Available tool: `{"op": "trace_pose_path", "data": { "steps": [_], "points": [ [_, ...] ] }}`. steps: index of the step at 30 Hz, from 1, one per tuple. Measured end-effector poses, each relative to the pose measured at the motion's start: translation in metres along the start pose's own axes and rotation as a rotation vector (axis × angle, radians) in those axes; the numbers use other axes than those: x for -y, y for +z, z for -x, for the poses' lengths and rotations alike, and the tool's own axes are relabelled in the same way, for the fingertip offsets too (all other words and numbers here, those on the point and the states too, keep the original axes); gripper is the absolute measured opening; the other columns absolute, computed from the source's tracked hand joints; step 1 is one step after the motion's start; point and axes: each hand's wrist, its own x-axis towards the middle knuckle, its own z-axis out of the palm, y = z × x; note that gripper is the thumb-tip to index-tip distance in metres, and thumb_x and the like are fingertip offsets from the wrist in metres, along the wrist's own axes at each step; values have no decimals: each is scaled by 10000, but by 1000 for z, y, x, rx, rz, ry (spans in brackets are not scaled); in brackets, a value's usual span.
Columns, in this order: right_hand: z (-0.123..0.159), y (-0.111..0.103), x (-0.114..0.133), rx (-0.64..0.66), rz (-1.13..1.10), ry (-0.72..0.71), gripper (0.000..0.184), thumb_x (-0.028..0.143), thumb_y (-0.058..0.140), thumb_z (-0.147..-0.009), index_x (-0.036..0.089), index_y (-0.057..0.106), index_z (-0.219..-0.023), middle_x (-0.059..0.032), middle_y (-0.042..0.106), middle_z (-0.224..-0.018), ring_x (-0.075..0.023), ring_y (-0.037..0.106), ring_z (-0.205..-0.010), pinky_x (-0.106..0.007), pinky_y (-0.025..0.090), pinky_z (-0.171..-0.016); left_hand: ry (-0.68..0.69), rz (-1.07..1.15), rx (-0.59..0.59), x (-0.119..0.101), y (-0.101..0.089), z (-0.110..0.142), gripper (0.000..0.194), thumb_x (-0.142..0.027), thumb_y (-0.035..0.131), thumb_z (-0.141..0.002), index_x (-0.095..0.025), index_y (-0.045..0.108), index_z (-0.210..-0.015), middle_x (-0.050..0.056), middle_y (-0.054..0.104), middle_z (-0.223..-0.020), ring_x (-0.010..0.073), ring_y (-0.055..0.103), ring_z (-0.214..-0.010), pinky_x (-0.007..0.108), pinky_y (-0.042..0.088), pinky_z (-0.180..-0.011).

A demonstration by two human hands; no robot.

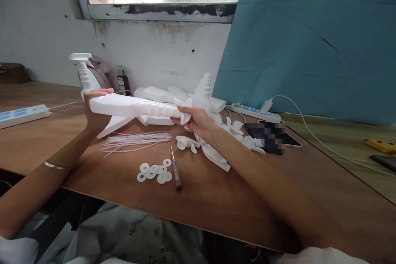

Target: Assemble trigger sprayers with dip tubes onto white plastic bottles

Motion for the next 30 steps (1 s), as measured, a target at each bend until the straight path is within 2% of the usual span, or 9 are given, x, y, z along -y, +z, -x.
{"op": "trace_pose_path", "data": {
  "steps": [3,6,9,15,19,23,25,27,30],
  "points": [
    [1,2,0,10,-44,20,94,170,655,-728,99,603,-762,-103,645,-863,-230,639,-870,-385,593,-775,53,-5,-32,6,-2,-1,325,-224,684,-687,-206,412,-863,9,552,-1012,178,513,-1048,380,355,-939],
    [2,2,2,-18,-78,29,88,164,663,-721,108,605,-757,-84,648,-876,-216,634,-890,-369,585,-796,99,16,42,13,-5,-1,382,-203,690,-688,-225,376,-904,8,511,-1066,173,479,-1086,383,319,-975],
    [2,2,4,-12,-83,30,76,154,659,-721,110,605,-750,-81,650,-852,-212,637,-871,-376,585,-793,136,8,90,18,-9,-1,351,-252,643,-750,-247,334,-918,11,469,-1117,164,442,-1128,401,283,-1013],
    [6,5,10,20,-108,67,45,122,631,-732,98,604,-757,-85,649,-853,-199,646,-814,-360,593,-763,140,-126,-59,27,-16,-2,392,-424,645,-724,-239,320,-840,32,498,-1131,195,469,-1121,423,318,-996],
    [9,7,16,29,-124,122,61,102,605,-752,74,591,-804,-96,641,-871,-175,656,-792,-284,594,-744,303,-180,-52,35,-22,-8,340,-416,591,-767,-235,313,-843,55,500,-1143,191,495,-1096,435,367,-956],
    [11,5,20,43,-134,114,113,95,586,-764,64,551,-867,-98,631,-863,-172,665,-792,-271,587,-755,475,-252,75,39,-23,-14,521,-459,710,-617,-212,348,-899,91,544,-1080,215,550,-1016,434,450,-858],
    [11,3,23,25,-157,101,117,119,558,-790,76,518,-892,-94,626,-838,-177,671,-793,-255,590,-736,473,-282,189,34,-22,-14,590,-469,734,-566,-197,364,-936,113,567,-1065,223,564,-1007,424,472,-833],
    [11,1,27,-4,-177,87,115,147,512,-821,83,482,-912,-102,622,-817,-190,677,-784,-236,598,-679,461,-296,267,26,-20,-13,583,-454,721,-582,-187,373,-965,118,595,-1033,217,587,-976,405,492,-805],
    [13,-1,34,-33,-171,44,121,189,448,-849,96,460,-925,-117,626,-812,-199,681,-756,-239,602,-604,492,-294,258,8,-15,-8,542,-355,738,-594,-177,410,-987,107,630,-995,209,620,-919,370,511,-768]
  ]
}}
